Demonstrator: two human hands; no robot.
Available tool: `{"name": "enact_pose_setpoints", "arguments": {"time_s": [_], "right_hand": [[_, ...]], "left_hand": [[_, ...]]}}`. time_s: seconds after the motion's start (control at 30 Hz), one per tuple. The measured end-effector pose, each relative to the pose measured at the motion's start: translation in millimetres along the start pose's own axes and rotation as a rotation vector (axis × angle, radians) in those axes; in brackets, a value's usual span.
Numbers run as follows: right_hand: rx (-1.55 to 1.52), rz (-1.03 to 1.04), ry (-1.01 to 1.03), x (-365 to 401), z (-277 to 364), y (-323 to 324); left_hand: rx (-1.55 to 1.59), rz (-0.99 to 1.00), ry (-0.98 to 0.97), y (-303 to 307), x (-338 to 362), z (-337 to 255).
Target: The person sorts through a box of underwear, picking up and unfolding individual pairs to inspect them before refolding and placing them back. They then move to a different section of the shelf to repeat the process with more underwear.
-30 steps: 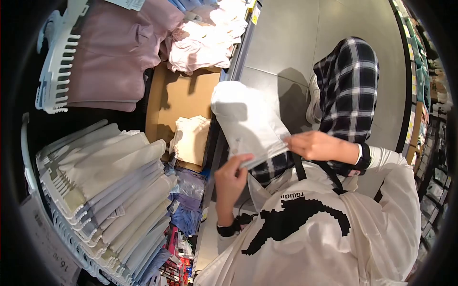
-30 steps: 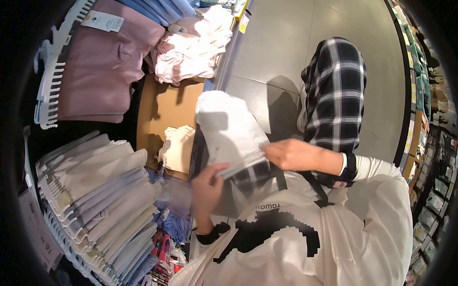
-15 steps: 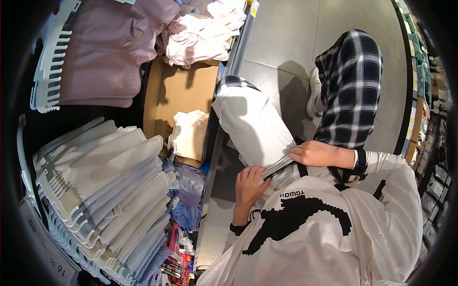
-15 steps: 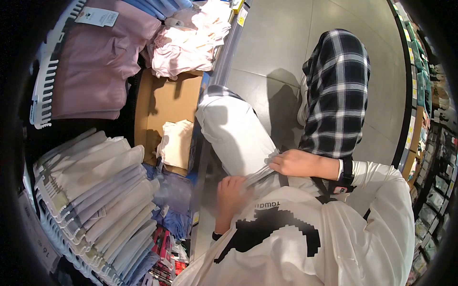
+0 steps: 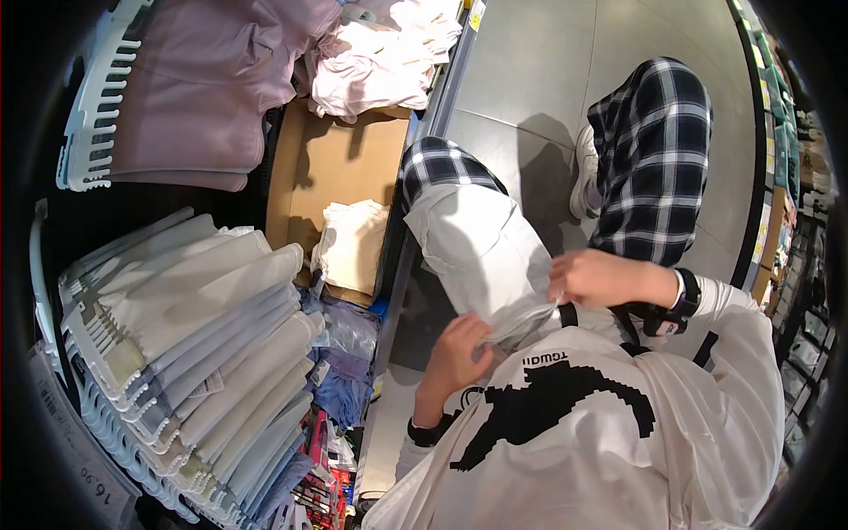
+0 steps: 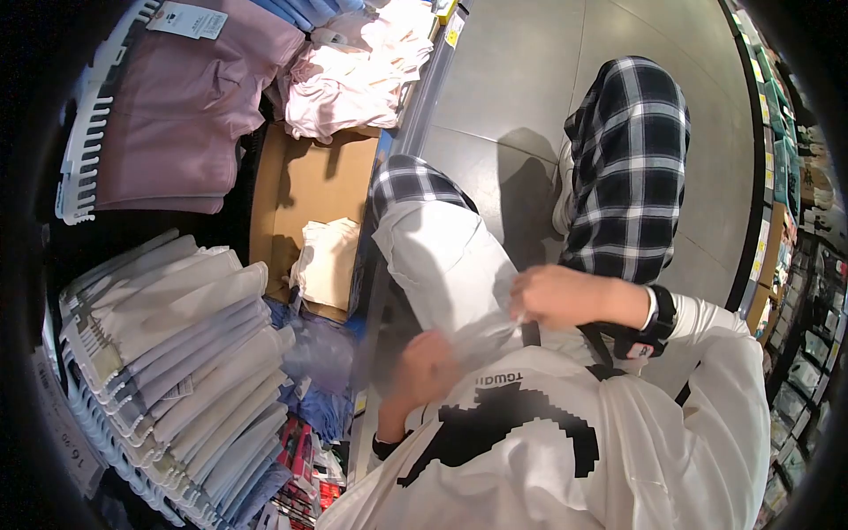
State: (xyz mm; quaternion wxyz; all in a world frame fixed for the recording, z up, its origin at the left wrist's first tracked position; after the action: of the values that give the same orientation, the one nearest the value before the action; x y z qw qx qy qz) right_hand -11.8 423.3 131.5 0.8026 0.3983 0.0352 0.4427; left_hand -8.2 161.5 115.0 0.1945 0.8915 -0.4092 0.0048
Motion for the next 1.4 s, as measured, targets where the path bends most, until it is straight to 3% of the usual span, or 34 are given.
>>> {"name": "enact_pose_setpoints", "arguments": {"time_s": [0.13,0.17,0.2,0.27,0.33,0.4,0.47,0.53,0.6,0.67,0.7,0.73,0.8,0.83,0.9,0.97,1.03,1.07,1.13,1.2,1.27,1.33,1.4], "right_hand": [[-0.444,-0.235,-0.123,-34,-24,43],[-0.503,-0.314,-0.143,-44,-33,44],[-0.543,-0.309,-0.217,-56,-45,40],[-0.704,-0.388,-0.331,-85,-54,42],[-0.730,-0.530,-0.437,-119,-81,14],[-0.579,-0.706,-0.557,-141,-95,-5],[-0.570,-0.737,-0.612,-142,-86,1],[-0.308,-0.682,-0.808,-144,-83,1],[-0.197,-0.666,-0.816,-139,-79,-1],[-0.063,-0.881,-0.781,-129,-78,0],[-0.115,-0.769,-0.886,-124,-81,-1],[-0.112,-0.769,-0.892,-119,-81,1],[-0.220,-0.430,-1.050,-114,-85,-5],[-0.267,-0.451,-1.086,-112,-86,-8],[-0.263,-0.391,-1.092,-112,-90,-6],[-0.259,-0.331,-1.100,-111,-92,-10],[-0.325,-0.483,-1.080,-112,-94,-14],[-0.320,-0.484,-1.076,-113,-93,-16],[-0.403,-0.634,-0.930,-116,-85,-10],[-0.561,-0.612,-0.849,-123,-85,-9],[-0.391,-0.615,-0.693,-138,-98,-7],[-0.354,-0.601,-0.644,-158,-102,18],[-0.253,-0.742,-0.420,-188,-107,47]], "left_hand": [[0.329,-0.209,0.080,47,-32,3],[0.516,-0.291,0.058,53,-39,20],[0.752,-0.309,0.166,59,-47,35],[0.836,-0.533,0.236,64,-65,70],[0.923,-0.709,0.337,68,-87,64],[0.844,-0.742,0.294,63,-99,99],[0.770,-0.777,0.255,59,-107,110],[0.472,-0.806,0.340,57,-106,111],[0.296,-0.794,0.376,52,-102,130],[0.122,-0.867,0.527,45,-94,144],[0.192,-0.851,0.706,45,-90,148],[0.196,-0.846,0.704,45,-89,148],[0.964,-0.748,0.752,35,-87,147],[0.965,-0.753,0.754,40,-87,133],[1.097,-0.755,0.673,46,-91,109],[1.133,-0.794,0.616,41,-96,123],[1.173,-0.835,0.551,35,-108,120],[1.073,-0.949,0.459,32,-113,115],[0.970,-1.059,0.356,30,-122,102],[0.714,-1.155,0.350,32,-125,93],[0.724,-1.164,0.308,37,-130,96],[0.713,-1.298,0.251,51,-133,107],[0.764,-1.302,0.178,74,-143,126]]}}
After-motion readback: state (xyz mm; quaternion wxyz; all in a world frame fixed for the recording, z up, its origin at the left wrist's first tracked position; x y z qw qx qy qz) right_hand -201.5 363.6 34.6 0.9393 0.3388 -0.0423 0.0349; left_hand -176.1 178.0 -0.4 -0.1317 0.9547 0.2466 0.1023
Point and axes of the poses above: each hand's wrist, its own x-axis away from the middle knuckle, its own y-axis out of the back of the hand, z = x × y, the point moved 3 cm from there along -x, towards the middle knuckle, and after that the axes turned 9 degrees about x, right-handed, at the moved point
